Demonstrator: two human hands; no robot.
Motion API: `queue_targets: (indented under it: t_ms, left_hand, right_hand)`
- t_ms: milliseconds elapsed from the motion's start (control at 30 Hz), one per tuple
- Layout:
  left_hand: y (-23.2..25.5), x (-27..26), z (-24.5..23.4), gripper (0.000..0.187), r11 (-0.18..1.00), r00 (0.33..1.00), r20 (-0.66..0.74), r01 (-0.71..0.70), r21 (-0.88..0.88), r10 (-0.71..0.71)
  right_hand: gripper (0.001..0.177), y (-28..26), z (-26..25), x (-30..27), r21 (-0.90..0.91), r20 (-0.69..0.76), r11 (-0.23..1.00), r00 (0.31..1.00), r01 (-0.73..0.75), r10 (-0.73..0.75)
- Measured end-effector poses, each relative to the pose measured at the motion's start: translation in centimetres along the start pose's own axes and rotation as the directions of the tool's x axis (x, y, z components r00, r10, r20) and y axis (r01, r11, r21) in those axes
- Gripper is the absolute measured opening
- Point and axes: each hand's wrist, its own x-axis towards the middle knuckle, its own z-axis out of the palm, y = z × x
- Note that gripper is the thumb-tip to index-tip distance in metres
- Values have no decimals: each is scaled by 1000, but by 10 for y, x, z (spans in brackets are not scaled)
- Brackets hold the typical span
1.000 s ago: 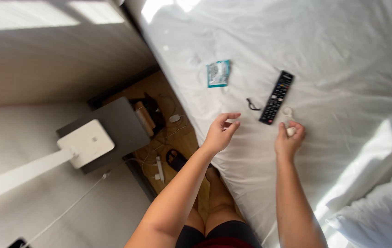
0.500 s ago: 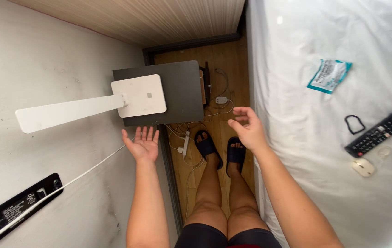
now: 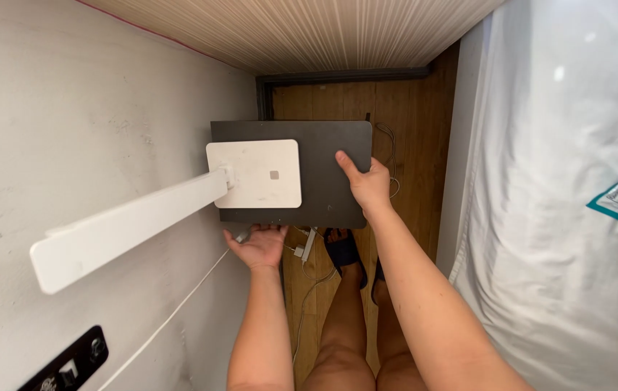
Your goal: The person is organizing items on a nightstand, including a lamp and remote, and then untangling and coiling a power cord.
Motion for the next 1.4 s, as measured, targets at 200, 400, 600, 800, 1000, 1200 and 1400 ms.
queue_targets:
  t_ms: [200, 400, 600, 800, 1000, 1200, 1400]
  left_hand:
    - [-56, 34, 25, 93, 989, 988, -101, 123, 79, -115]
    - [-87, 81, 2, 71, 960, 974, -140, 205, 189, -180]
    - [-91, 98, 24, 73, 966, 990, -17, 139, 218, -138]
    - [-90, 127, 70, 75, 963, 997, 77, 3, 268, -24]
    - [-89, 130, 111, 83, 974, 992, -12, 128, 188, -128]
    - [-67, 134, 88, 81, 951, 977, 54, 185, 249, -204]
    - [-28, 72, 92, 57, 847, 975, -153, -54, 528, 158]
  right_hand:
    - [52, 7, -12, 18, -1, 250, 993, 961, -118, 115]
    - [48, 1, -7, 29, 34, 296, 999, 955, -38, 26]
    - [48, -16, -1, 56, -4, 291, 1000, 957, 13, -11]
    - [49, -48, 10, 88, -1, 287, 994, 952, 112, -107]
    - [48, -75, 15, 107, 62, 292, 983, 939, 173, -184]
    - [50, -62, 12, 105, 79, 263, 982, 946, 173, -188]
    - [53, -32, -48, 147, 78, 228, 982, 956, 173, -187]
